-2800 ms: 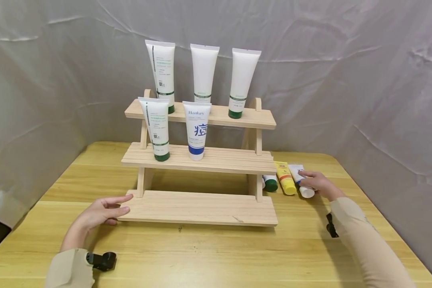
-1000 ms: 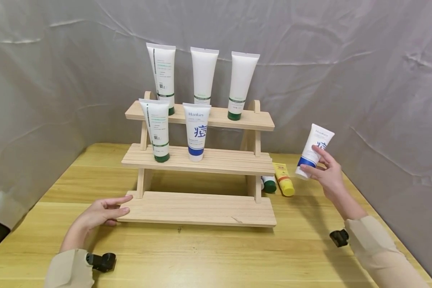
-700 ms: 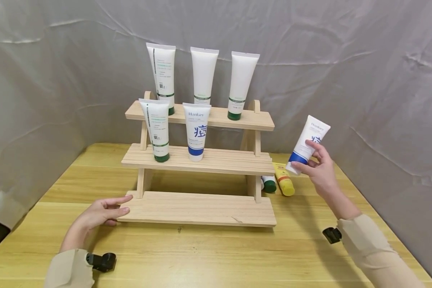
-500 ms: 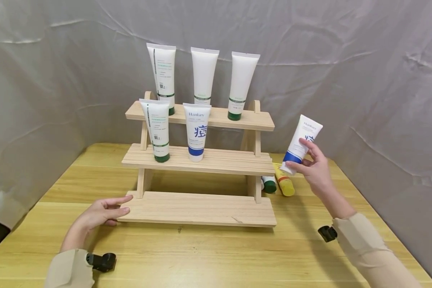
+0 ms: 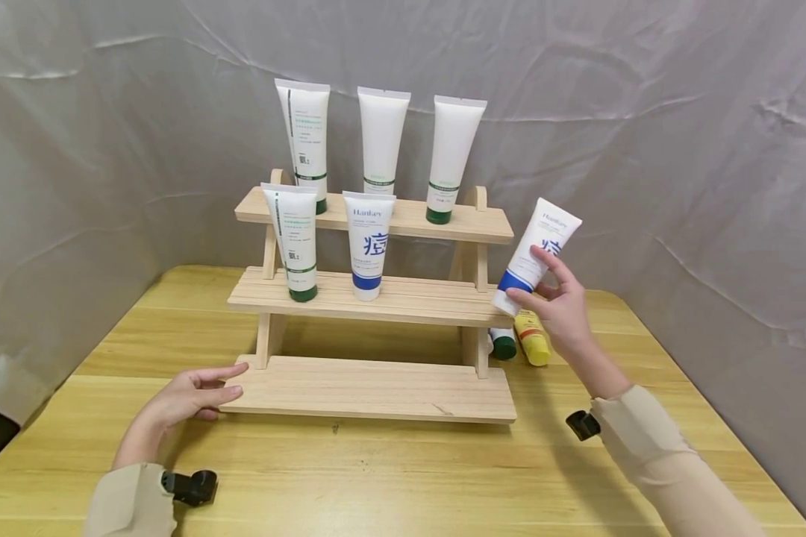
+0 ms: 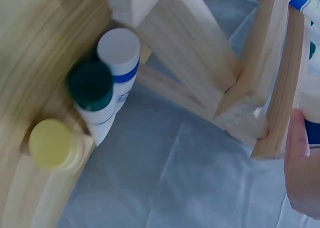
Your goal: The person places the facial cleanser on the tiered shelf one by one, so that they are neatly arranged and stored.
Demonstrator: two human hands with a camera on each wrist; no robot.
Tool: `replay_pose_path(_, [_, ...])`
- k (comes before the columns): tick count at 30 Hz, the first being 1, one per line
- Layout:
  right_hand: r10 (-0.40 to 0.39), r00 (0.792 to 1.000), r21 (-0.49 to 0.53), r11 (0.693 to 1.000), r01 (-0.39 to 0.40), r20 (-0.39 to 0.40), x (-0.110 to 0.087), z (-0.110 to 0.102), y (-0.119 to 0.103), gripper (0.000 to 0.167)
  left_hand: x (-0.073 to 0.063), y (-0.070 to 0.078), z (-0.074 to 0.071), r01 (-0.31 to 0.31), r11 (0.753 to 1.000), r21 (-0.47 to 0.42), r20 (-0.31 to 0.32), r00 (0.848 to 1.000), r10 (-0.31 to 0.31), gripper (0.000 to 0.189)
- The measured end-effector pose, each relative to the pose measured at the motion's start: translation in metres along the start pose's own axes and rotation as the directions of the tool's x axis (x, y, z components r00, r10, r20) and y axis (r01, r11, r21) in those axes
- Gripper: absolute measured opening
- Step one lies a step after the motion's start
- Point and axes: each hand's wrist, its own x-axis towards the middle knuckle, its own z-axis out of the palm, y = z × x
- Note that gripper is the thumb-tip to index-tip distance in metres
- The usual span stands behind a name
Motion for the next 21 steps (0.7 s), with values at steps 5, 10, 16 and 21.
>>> replay_pose_path(5, [0.004, 0.999, 0.035, 0.999, -0.005, 0.039, 0.002, 0.016, 0.003, 0.048, 0.0, 0.0, 0.0, -0.002, 1.0, -0.002, 0.001, 1.0, 0.002, 0.046])
replay_pose_path(10, [-0.021, 0.998, 0.011, 1.0, 0.02, 0.057, 0.006, 0.03, 0.005, 0.043, 0.0, 0.0, 0.0, -0.002, 1.0, 0.002, 0.009, 1.0, 0.002, 0.048])
replay_pose_path(16, [-0.086, 0.994, -0.046, 0.995, 0.089, 0.074, 0.014, 0.044, 0.008, 0.043, 0.0, 0.0, 0.0, -0.002, 1.0, -0.008, 0.009, 1.0, 0.002, 0.046])
replay_pose_path(21, [-0.163, 0.981, -0.062, 0.983, 0.17, 0.103, 0.024, 0.055, 0.011, 0.041, 0.0, 0.001, -0.001, 0.006, 1.0, -0.021, 0.003, 1.0, -0.006, 0.042])
